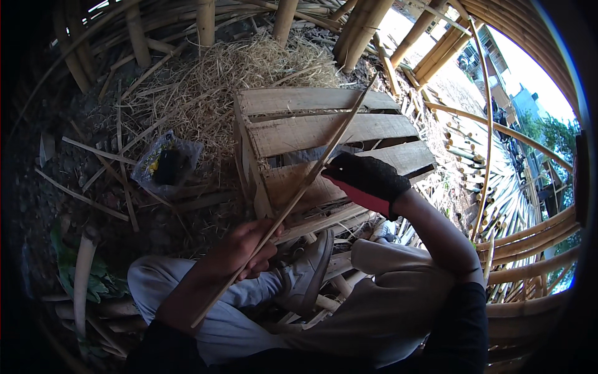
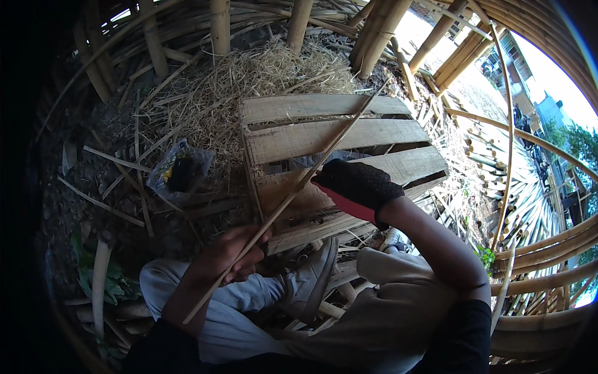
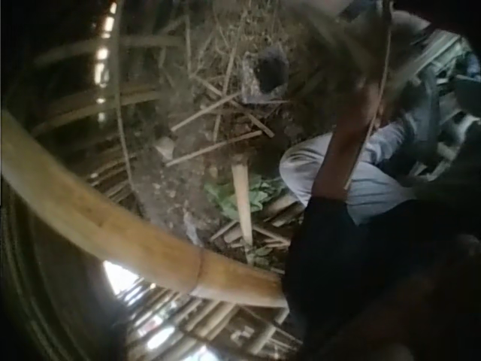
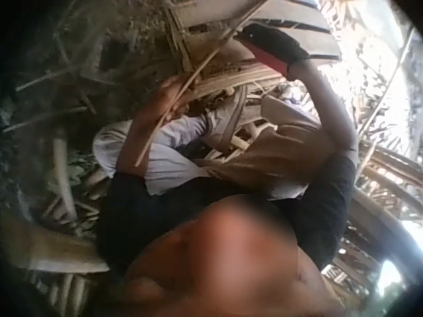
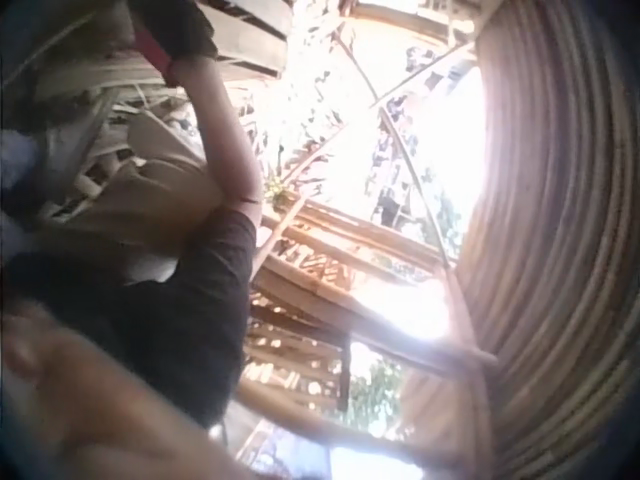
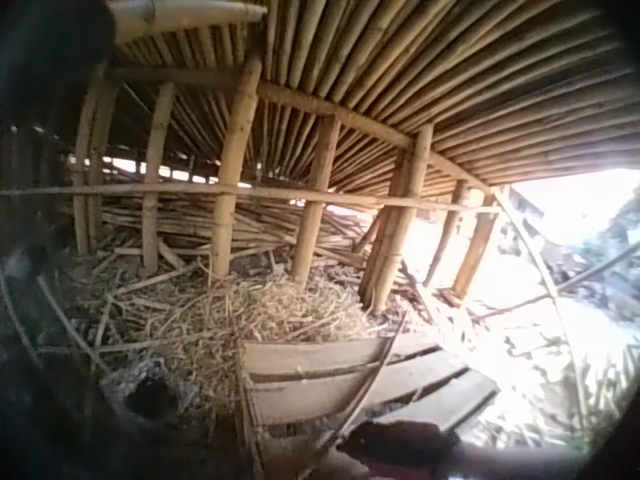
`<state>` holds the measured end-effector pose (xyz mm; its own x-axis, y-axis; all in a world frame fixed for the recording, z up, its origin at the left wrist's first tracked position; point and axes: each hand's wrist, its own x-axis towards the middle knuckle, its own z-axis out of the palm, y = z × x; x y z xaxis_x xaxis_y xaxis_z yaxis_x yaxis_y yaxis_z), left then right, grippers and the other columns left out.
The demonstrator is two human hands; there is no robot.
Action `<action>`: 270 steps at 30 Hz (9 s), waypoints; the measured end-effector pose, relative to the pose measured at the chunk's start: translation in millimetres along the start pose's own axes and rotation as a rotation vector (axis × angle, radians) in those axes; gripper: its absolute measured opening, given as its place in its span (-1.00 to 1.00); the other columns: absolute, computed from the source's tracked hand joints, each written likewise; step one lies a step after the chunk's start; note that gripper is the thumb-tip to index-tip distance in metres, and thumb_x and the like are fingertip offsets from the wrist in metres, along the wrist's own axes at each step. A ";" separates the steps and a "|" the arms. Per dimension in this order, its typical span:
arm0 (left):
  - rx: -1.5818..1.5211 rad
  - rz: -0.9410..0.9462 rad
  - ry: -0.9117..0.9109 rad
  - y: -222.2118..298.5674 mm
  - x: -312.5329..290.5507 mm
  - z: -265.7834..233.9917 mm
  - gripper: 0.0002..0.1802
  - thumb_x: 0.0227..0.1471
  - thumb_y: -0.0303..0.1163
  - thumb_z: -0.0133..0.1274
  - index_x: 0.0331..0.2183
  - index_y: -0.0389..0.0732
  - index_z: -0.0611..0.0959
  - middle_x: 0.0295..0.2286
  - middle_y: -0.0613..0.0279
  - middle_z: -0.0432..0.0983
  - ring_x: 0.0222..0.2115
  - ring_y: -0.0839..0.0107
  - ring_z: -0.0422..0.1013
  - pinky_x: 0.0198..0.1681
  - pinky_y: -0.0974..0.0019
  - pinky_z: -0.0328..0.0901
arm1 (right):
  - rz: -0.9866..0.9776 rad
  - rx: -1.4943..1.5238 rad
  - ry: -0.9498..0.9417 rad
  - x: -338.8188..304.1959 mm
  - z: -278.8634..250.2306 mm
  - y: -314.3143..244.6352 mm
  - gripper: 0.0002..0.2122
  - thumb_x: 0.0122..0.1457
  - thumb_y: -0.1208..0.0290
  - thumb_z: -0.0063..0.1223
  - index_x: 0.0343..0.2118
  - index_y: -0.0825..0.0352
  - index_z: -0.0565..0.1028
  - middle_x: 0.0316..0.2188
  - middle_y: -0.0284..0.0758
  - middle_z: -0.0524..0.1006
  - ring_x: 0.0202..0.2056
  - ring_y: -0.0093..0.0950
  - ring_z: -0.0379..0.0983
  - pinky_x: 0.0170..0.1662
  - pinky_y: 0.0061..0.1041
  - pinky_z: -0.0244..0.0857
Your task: The person sits on the ground and uses a knife to shave and smooth a long bamboo stick. The person holds the bamboo with one hand and repeatedly scrapes along its length with the knife, removing thin strips of material.
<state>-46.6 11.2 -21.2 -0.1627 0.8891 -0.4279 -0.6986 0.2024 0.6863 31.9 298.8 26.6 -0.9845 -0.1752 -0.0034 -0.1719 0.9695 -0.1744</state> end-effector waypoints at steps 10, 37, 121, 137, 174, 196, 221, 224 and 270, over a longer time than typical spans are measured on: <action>-0.158 -0.017 -0.063 4.7 -0.4 -3.4 -0.78 0.31 -0.27 -0.33 -0.20 -0.16 0.36 -0.82 0.47 0.11 -0.93 0.67 0.06 -0.91 0.58 -0.05 | 0.107 -0.689 0.339 -4.0 29.3 -42.6 -0.60 0.11 0.44 0.01 0.03 0.41 0.37 -0.61 -0.38 0.26 -0.64 -0.48 0.32 -0.66 -0.43 0.15; -0.171 0.000 -0.080 2.1 0.2 -2.8 -0.78 0.32 -0.29 -0.36 -0.19 -0.17 0.35 -0.82 0.45 0.13 -0.94 0.67 0.09 -0.95 0.59 -0.07 | 0.550 0.409 -0.161 9.1 -26.0 -10.2 -0.72 0.30 0.21 -0.12 -0.13 0.22 0.57 -0.47 -0.18 0.57 -0.41 -0.22 0.52 -0.35 -0.35 0.35; 0.636 0.492 0.403 -24.1 9.2 5.0 -0.68 0.34 -0.20 -0.33 -0.20 -0.21 0.43 -0.72 0.41 0.25 -0.82 0.65 0.19 -0.76 0.49 0.15 | 0.661 1.050 0.035 19.3 -33.8 -32.7 -0.43 0.21 -0.13 -0.05 0.05 0.29 0.45 -0.13 -0.27 0.51 -0.17 -0.49 0.46 -0.13 -0.48 0.34; 0.221 0.357 0.194 -5.2 -3.6 3.5 -0.68 0.34 -0.16 -0.32 -0.21 -0.20 0.39 -0.77 0.35 0.21 -0.83 0.62 0.20 -0.79 0.47 0.10 | 0.370 1.454 0.744 21.6 -11.9 6.8 -0.31 0.24 -0.19 -0.18 0.19 0.38 0.25 -0.01 -0.20 0.48 -0.03 -0.44 0.42 -0.04 -0.42 0.27; 0.332 0.225 -0.018 -14.4 -2.2 23.2 -0.54 0.36 -0.11 -0.45 -0.19 -0.24 0.44 -0.81 0.38 0.23 -0.89 0.63 0.11 -0.76 0.53 0.11 | 0.391 1.751 0.545 15.0 -41.1 -44.1 -0.53 0.28 -0.09 -0.14 -0.68 0.09 0.23 -0.81 -0.52 0.13 -0.84 -0.58 0.02 -0.72 -0.57 -0.13; 0.418 0.474 0.237 -18.3 0.4 15.9 -0.61 0.35 -0.15 -0.42 -0.19 -0.25 0.40 -0.82 0.39 0.18 -0.88 0.63 0.10 -0.79 0.49 0.07 | 0.794 1.337 0.083 10.2 -47.3 -36.5 -0.47 0.31 -0.09 -0.22 0.06 0.29 0.44 -0.59 -0.47 0.36 -0.55 -0.70 0.30 -0.42 -0.75 0.17; 0.938 0.694 0.465 -32.7 6.9 23.8 -0.79 0.25 -0.37 -0.15 -0.21 -0.33 0.43 -0.66 0.01 0.37 -0.70 0.23 0.38 -0.58 0.21 0.19 | 0.597 1.185 -0.185 3.9 -38.6 -33.6 -0.60 0.30 0.02 -0.08 -0.21 0.30 0.58 -0.51 -0.47 0.48 -0.53 -0.68 0.36 -0.46 -0.68 0.19; 0.981 0.723 0.490 -34.3 7.2 22.2 -0.77 0.25 -0.37 -0.15 -0.17 -0.34 0.43 -0.66 -0.02 0.37 -0.70 0.21 0.38 -0.57 0.23 0.21 | 0.588 1.134 -0.125 4.8 -35.2 -34.6 -0.65 0.29 0.08 -0.07 -0.28 0.28 0.61 -0.51 -0.48 0.46 -0.54 -0.66 0.31 -0.45 -0.62 0.24; -0.170 0.113 -0.215 -36.4 -13.5 33.4 -0.59 0.34 -0.09 -0.38 -0.22 -0.23 0.39 -0.88 0.30 0.19 -0.94 0.53 0.15 -0.88 0.48 0.04 | -0.543 -0.406 0.617 -19.0 -37.0 -40.8 -0.58 -0.31 -0.16 0.27 -0.77 0.10 0.39 -0.79 -0.48 0.22 -0.74 -0.47 0.18 -0.64 -0.46 -0.05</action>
<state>4.3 5.6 -20.8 -0.1074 0.9724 -0.2072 -0.7940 0.0415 0.6065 56.4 268.9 70.3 -0.5885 -0.6148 0.5251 -0.5000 0.7871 0.3612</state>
